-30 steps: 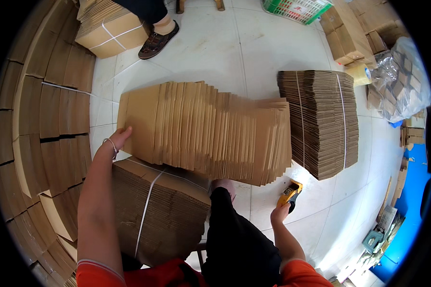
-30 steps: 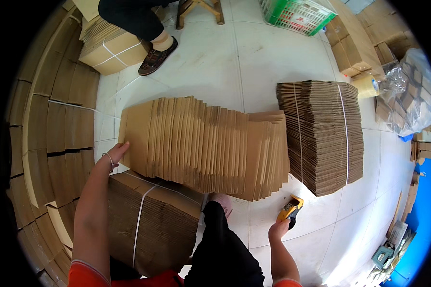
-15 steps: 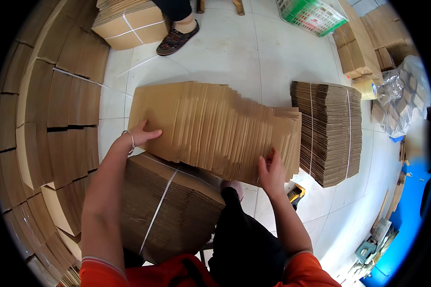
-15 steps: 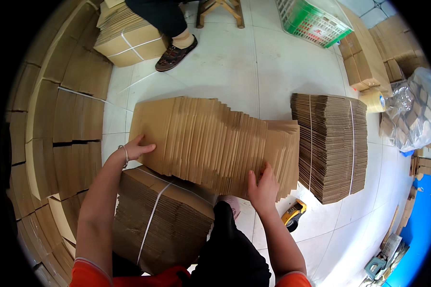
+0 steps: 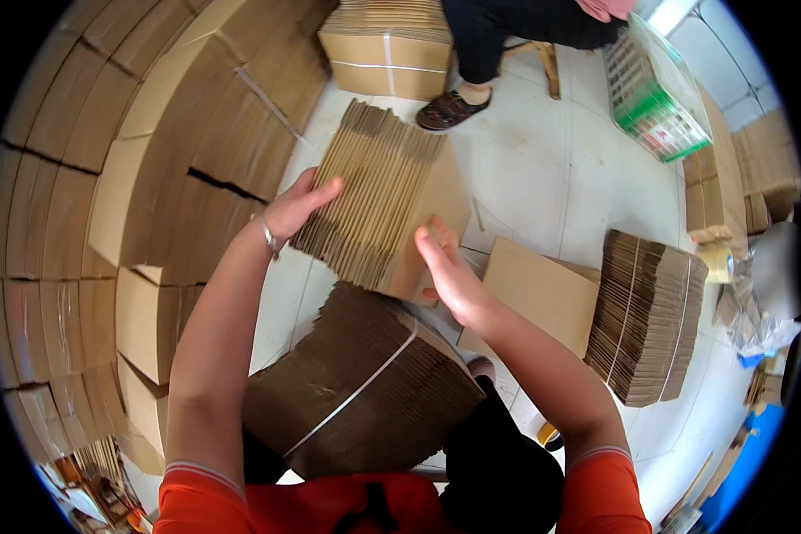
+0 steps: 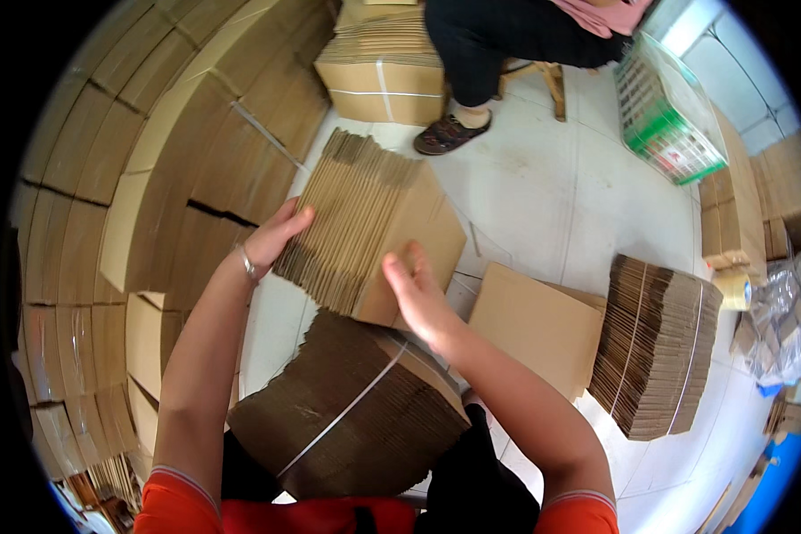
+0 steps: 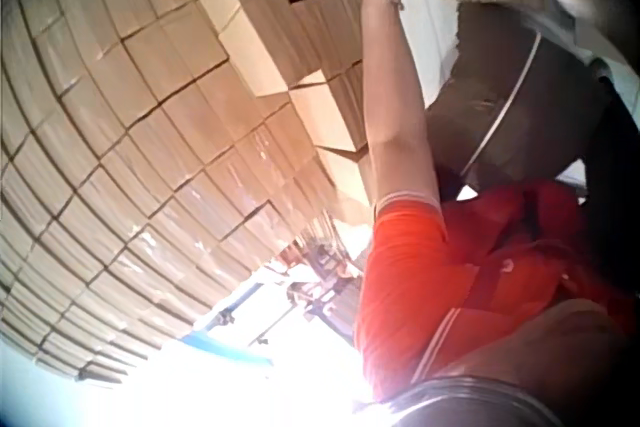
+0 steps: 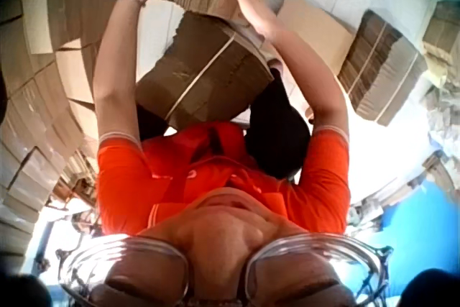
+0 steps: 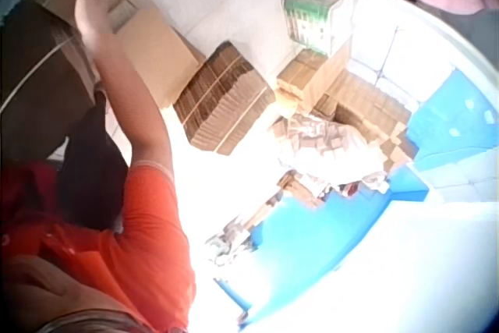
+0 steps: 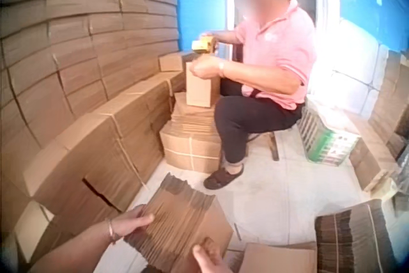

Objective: The person sits on the floor and folds flat cardboard sheets into small boxes. They use a handheld tape dispenser to seal the seams and then stack the finished boxes. Another person works nearby doing similar tasks.

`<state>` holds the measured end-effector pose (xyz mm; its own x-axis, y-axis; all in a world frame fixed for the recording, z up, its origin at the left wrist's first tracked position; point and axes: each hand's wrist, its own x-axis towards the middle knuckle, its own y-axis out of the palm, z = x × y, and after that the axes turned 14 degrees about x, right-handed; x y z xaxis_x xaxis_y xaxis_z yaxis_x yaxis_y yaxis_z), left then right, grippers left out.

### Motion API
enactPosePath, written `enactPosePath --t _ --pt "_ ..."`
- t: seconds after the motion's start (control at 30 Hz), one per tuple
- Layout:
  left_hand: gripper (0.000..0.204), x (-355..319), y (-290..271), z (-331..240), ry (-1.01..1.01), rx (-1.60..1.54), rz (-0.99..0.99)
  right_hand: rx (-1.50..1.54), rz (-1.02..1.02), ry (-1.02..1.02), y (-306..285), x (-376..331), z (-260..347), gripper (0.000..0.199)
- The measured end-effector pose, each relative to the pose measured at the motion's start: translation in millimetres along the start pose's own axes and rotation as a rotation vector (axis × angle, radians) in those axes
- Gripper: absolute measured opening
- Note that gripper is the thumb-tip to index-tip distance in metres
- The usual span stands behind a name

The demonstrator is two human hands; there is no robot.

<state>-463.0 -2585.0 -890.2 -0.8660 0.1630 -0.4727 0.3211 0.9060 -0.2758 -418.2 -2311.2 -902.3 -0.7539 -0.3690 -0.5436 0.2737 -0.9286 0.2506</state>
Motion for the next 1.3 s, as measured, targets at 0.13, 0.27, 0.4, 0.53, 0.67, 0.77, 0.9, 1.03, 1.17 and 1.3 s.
enactPosePath --t 0.13,0.27,0.4,0.53,0.67,0.77,0.9,1.03,1.17,1.3 --pt "0.092 12.9 -12.9 34.0 -0.159 -0.276 0.104 0.154 -0.193 0.191 -1.9 40.8 -37.2 0.087" --pt "0.078 42.1 18.9 110.2 -0.216 -0.292 0.069 0.263 -0.263 0.140 -5.1 46.7 -49.5 0.084" --pt "0.072 26.0 60.5 41.7 -0.128 -0.271 0.047 0.661 -0.229 0.014 -23.1 36.0 -49.7 0.078" --pt "0.075 0.4 54.9 -22.7 0.082 0.013 0.039 0.796 -0.247 -0.104 -44.2 11.1 -49.3 0.066" --pt "0.075 -62.1 48.0 -98.6 0.422 0.413 -0.170 0.859 -0.133 -0.273 -60.7 -24.5 -19.0 0.053" --pt "0.076 -153.1 59.4 -158.1 0.676 0.972 -0.516 0.959 0.121 -0.242 -34.7 -81.3 32.1 0.039" --pt "0.082 -266.2 101.9 -226.3 0.822 1.309 -0.579 0.851 0.491 -0.167 4.5 -161.7 43.5 0.045" --pt "0.077 -353.2 165.7 -205.6 0.803 1.485 -0.569 0.413 0.485 -0.063 -14.1 -208.4 -7.6 0.052" --pt "0.072 -380.4 211.5 -106.6 0.532 1.497 -0.284 -0.514 0.266 0.248 -103.2 -208.3 -105.0 0.059" --pt "0.071 -409.0 213.7 -63.5 0.495 1.144 -0.146 0.272 0.030 0.317 -167.2 -227.1 -138.3 0.066"
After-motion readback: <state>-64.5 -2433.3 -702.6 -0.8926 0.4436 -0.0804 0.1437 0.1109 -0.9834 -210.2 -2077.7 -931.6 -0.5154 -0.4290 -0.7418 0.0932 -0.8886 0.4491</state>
